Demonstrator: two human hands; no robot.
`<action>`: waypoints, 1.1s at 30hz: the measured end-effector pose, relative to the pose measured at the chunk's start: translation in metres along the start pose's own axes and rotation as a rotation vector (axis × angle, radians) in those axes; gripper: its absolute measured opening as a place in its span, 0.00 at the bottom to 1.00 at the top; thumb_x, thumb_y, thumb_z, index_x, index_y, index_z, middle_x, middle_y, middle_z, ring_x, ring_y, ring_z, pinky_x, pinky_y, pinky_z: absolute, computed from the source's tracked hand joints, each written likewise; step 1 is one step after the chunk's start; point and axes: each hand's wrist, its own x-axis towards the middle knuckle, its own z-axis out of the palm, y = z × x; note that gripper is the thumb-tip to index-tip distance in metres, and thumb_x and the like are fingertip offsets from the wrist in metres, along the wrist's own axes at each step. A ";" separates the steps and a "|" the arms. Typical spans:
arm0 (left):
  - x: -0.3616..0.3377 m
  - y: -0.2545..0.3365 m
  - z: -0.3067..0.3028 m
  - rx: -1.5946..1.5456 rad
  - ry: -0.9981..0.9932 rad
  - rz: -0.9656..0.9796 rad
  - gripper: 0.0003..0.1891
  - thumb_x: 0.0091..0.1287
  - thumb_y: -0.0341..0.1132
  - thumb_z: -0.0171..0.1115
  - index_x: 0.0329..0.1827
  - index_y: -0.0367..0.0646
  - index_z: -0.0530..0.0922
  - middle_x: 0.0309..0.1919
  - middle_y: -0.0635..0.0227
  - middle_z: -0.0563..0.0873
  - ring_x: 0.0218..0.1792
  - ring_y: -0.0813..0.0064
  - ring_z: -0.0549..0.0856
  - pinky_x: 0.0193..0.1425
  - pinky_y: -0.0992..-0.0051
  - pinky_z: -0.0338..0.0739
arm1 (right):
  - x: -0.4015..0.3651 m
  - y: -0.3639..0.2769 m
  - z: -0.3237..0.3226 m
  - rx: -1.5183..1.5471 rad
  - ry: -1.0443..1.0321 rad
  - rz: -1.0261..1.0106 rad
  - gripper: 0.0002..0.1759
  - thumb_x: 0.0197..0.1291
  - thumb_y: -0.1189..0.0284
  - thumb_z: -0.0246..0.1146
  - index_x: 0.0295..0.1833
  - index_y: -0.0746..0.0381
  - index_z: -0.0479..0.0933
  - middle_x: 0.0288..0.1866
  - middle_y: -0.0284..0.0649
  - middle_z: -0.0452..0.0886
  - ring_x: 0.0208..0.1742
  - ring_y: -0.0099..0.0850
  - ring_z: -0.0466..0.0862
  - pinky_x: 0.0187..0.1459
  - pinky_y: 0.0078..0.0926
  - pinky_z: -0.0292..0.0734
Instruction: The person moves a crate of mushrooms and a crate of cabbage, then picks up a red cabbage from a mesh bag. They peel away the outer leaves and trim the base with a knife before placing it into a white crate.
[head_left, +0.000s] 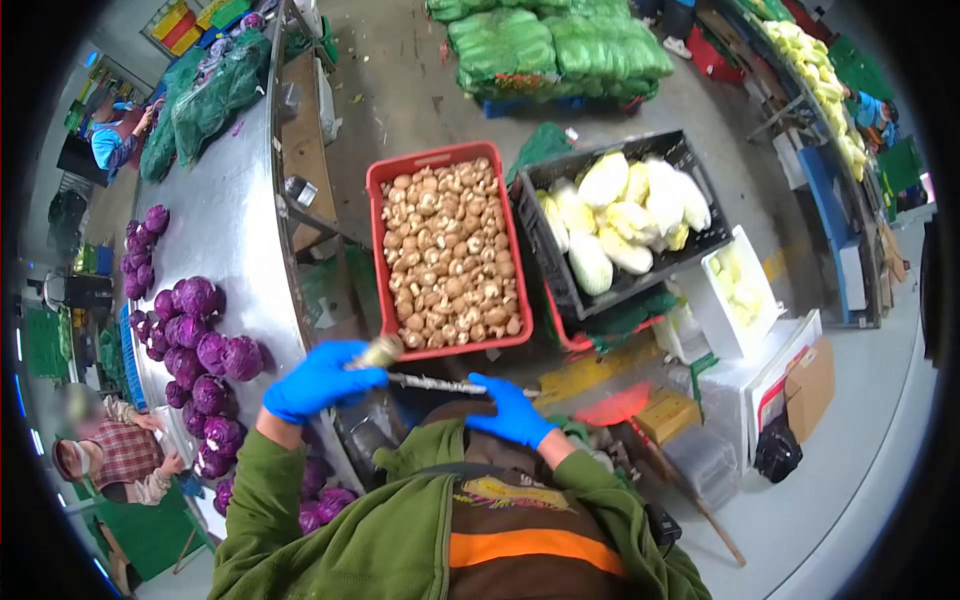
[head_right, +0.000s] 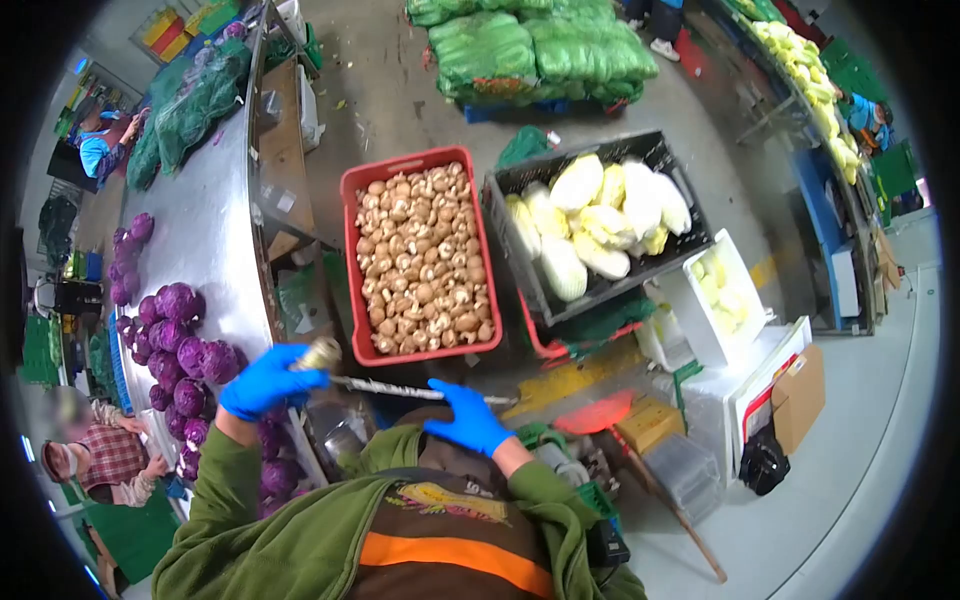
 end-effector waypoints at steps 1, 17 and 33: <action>-0.006 0.000 -0.014 -0.067 0.012 0.029 0.17 0.67 0.45 0.69 0.44 0.37 0.83 0.26 0.76 0.80 0.24 0.86 0.74 0.28 0.81 0.68 | 0.002 -0.001 0.000 0.131 0.012 0.032 0.32 0.56 0.60 0.72 0.65 0.60 0.74 0.55 0.51 0.81 0.55 0.50 0.82 0.57 0.42 0.78; 0.051 -0.156 -0.053 -0.325 0.504 0.273 0.24 0.71 0.35 0.65 0.67 0.37 0.72 0.47 0.67 0.84 0.42 0.77 0.84 0.48 0.76 0.80 | 0.114 0.031 -0.184 -0.786 0.508 0.154 0.22 0.72 0.59 0.54 0.68 0.51 0.74 0.47 0.50 0.84 0.44 0.52 0.83 0.47 0.45 0.79; -0.043 -0.218 0.131 -0.035 0.643 -0.427 0.28 0.69 0.50 0.65 0.66 0.43 0.75 0.55 0.54 0.86 0.51 0.61 0.87 0.56 0.66 0.81 | 0.263 0.275 -0.311 -0.967 0.432 0.376 0.36 0.63 0.77 0.56 0.77 0.51 0.60 0.51 0.49 0.77 0.50 0.48 0.82 0.48 0.47 0.78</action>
